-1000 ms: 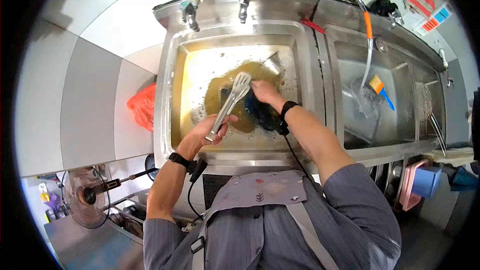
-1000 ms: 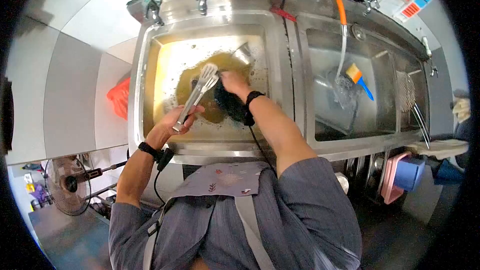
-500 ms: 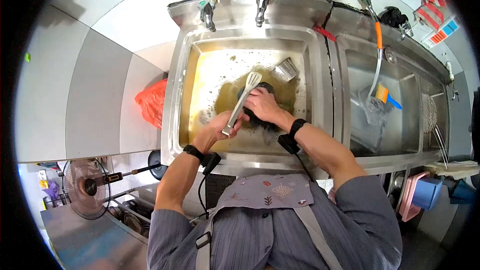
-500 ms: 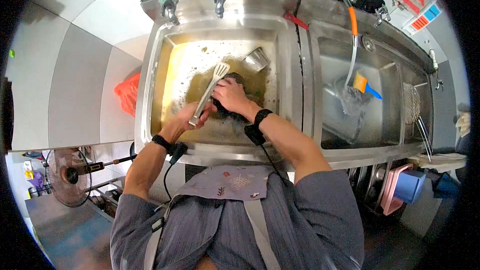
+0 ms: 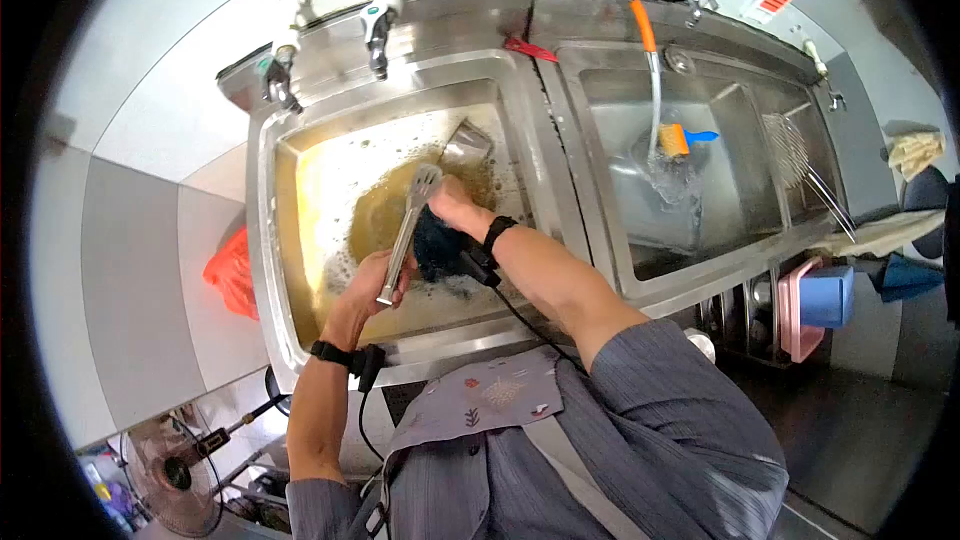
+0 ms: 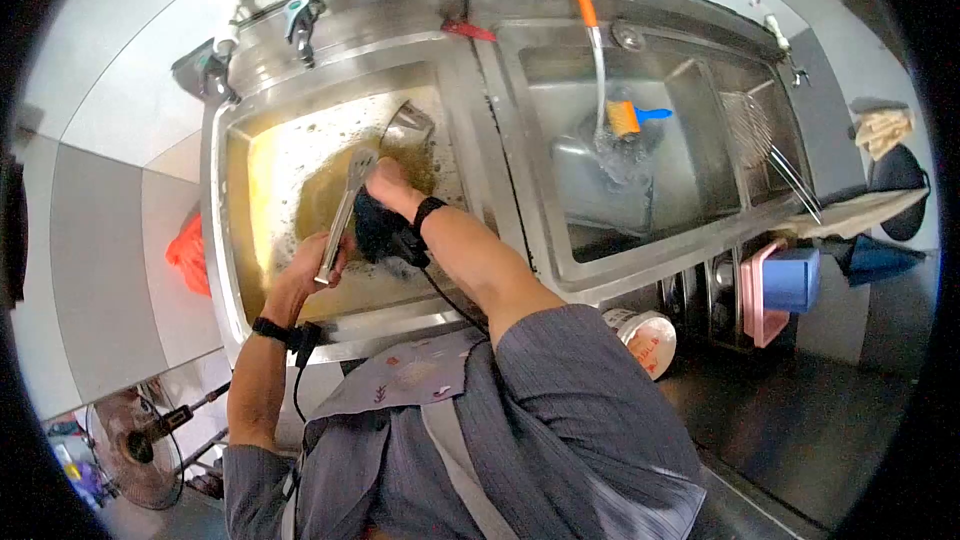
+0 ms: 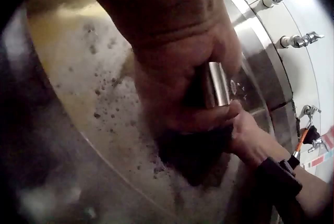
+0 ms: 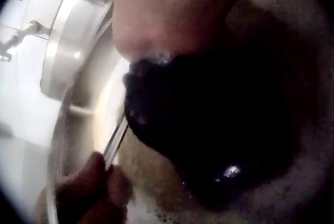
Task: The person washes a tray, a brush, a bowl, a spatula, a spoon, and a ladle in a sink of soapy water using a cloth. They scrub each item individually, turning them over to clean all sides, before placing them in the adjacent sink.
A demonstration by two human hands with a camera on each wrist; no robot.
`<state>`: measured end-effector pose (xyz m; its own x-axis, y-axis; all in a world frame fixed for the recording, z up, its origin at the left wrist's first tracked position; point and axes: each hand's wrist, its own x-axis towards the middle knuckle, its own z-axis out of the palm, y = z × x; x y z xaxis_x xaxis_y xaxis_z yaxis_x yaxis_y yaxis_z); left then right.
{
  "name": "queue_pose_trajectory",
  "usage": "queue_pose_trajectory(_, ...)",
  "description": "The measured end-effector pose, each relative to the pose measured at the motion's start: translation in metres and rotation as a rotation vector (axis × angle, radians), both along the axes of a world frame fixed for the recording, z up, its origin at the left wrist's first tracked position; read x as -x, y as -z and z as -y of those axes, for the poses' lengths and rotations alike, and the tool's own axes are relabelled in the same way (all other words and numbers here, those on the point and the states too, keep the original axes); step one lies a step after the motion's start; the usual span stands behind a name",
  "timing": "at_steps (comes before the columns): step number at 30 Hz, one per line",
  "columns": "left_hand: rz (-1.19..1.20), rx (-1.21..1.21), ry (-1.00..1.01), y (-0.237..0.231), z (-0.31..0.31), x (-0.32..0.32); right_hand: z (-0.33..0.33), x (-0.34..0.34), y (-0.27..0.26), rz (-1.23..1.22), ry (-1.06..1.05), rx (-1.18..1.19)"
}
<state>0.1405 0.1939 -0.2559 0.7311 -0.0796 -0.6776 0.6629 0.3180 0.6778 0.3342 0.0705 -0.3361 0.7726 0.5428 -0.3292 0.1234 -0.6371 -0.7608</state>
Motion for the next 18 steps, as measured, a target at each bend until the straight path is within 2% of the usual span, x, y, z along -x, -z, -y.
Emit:
queue_pose_trajectory(1,-0.028,-0.018,0.007,0.002,-0.001,0.001,0.004,-0.002,0.003,0.211,-0.151,0.05)
queue_pose_trajectory(5,-0.061,-0.159,-0.043,0.034,0.002,-0.004,0.021,0.001,-0.018,0.206,-0.11,0.021)
queue_pose_trajectory(7,-0.08,-0.23,-0.176,0.047,-0.002,-0.008,0.02,-0.006,-0.004,0.337,-0.19,0.211)
queue_pose_trajectory(8,-0.076,-0.231,-0.171,0.049,-0.001,-0.011,0.027,-0.003,0.002,0.34,-0.183,0.211)
queue_pose_trajectory(10,-0.229,-0.63,-0.006,0.042,0.002,-0.019,0.039,0.009,0.011,0.828,-0.427,0.282)
queue_pose_trajectory(11,-0.216,-0.635,-0.013,0.061,-0.005,-0.022,0.037,0.007,0.015,0.843,-0.425,0.279)
queue_pose_trajectory(12,-0.103,-0.934,0.324,0.106,-0.017,-0.022,0.035,0.002,0.024,0.744,-0.581,0.32)
queue_pose_trajectory(13,0.017,-1.224,0.665,0.132,-0.024,-0.024,0.033,-0.003,0.025,0.642,-0.736,0.361)
queue_pose_trajectory(14,0.24,-1.282,0.898,0.132,-0.025,-0.027,0.033,-0.004,0.011,0.485,-0.799,0.461)
queue_pose_trajectory(16,0.253,-1.298,0.868,0.129,-0.026,-0.03,0.038,-0.001,-0.044,0.232,-0.836,0.696)
queue_pose_trajectory(17,0.252,-1.294,0.859,0.127,-0.025,-0.03,0.04,-0.001,-0.042,0.24,-0.835,0.693)
queue_pose_trajectory(18,-0.022,-1.017,0.527,0.071,-0.008,-0.038,0.04,-0.003,-0.033,0.235,-0.931,0.707)
